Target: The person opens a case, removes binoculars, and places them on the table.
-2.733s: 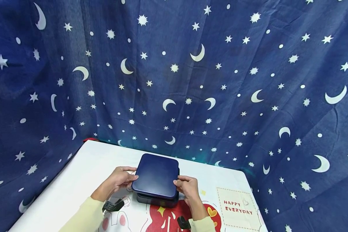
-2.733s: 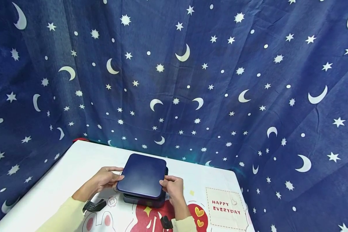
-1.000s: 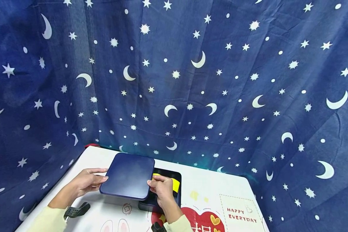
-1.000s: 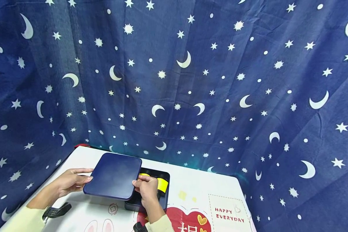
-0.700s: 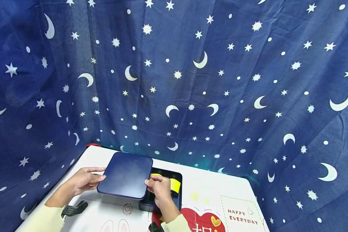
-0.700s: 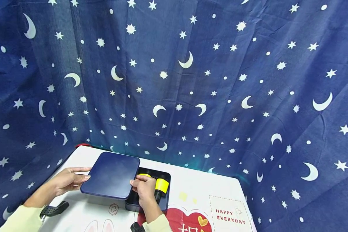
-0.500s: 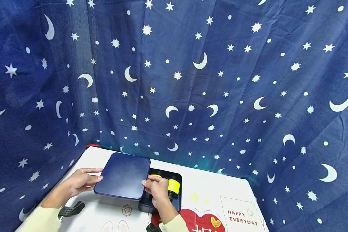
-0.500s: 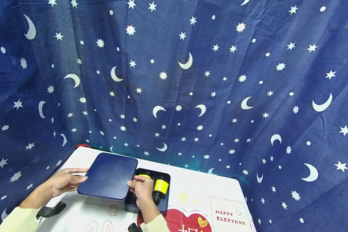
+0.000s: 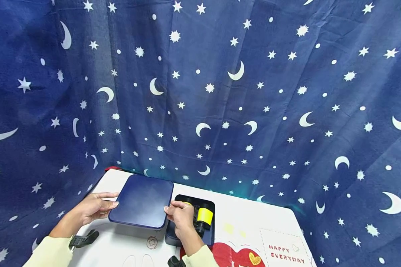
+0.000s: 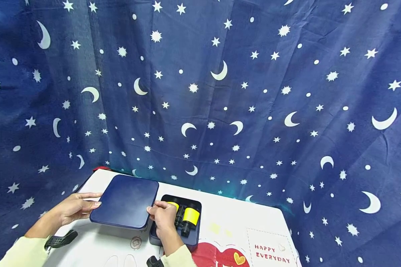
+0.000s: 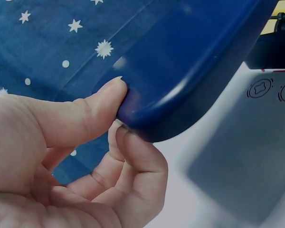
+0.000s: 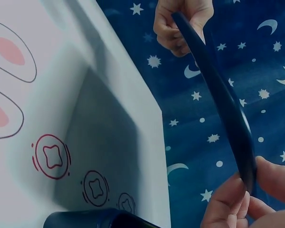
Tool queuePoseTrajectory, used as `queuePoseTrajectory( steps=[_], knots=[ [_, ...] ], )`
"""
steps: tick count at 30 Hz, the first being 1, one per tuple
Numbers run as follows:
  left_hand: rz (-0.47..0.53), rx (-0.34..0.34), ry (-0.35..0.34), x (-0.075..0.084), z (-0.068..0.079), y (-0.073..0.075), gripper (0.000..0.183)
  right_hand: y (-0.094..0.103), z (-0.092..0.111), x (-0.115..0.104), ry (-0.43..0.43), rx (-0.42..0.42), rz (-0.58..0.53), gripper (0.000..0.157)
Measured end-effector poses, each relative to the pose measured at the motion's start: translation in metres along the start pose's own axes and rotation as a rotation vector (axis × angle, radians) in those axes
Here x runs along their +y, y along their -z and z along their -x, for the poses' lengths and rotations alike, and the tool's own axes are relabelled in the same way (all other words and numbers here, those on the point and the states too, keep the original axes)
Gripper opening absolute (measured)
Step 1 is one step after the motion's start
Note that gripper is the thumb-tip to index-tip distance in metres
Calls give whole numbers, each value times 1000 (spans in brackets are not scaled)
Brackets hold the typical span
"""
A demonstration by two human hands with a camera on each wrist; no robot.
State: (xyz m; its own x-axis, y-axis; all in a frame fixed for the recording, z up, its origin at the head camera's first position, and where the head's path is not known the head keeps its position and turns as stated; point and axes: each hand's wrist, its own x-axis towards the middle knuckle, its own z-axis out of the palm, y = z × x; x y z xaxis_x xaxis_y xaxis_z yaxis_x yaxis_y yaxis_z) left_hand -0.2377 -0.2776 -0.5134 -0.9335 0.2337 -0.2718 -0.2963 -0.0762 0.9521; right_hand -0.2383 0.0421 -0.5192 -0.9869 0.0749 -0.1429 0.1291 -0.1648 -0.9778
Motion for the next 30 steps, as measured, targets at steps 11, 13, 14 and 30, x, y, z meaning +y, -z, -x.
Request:
queuePoseTrajectory(
  steps=[11, 13, 14, 30],
  knots=[
    [-76, 43, 8, 2, -5, 11, 45, -13, -3, 5, 5, 10, -32, 30],
    [-70, 42, 6, 2, -6, 13, 43, -15, -4, 6, 4, 11, -34, 29],
    [-67, 38, 4, 1, -5, 14, 41, -16, -4, 7, 4, 9, -34, 29],
    [-86, 103, 37, -11, -6, 33, 35, -38, -7, 22, -22, 36, -7, 27]
  ],
)
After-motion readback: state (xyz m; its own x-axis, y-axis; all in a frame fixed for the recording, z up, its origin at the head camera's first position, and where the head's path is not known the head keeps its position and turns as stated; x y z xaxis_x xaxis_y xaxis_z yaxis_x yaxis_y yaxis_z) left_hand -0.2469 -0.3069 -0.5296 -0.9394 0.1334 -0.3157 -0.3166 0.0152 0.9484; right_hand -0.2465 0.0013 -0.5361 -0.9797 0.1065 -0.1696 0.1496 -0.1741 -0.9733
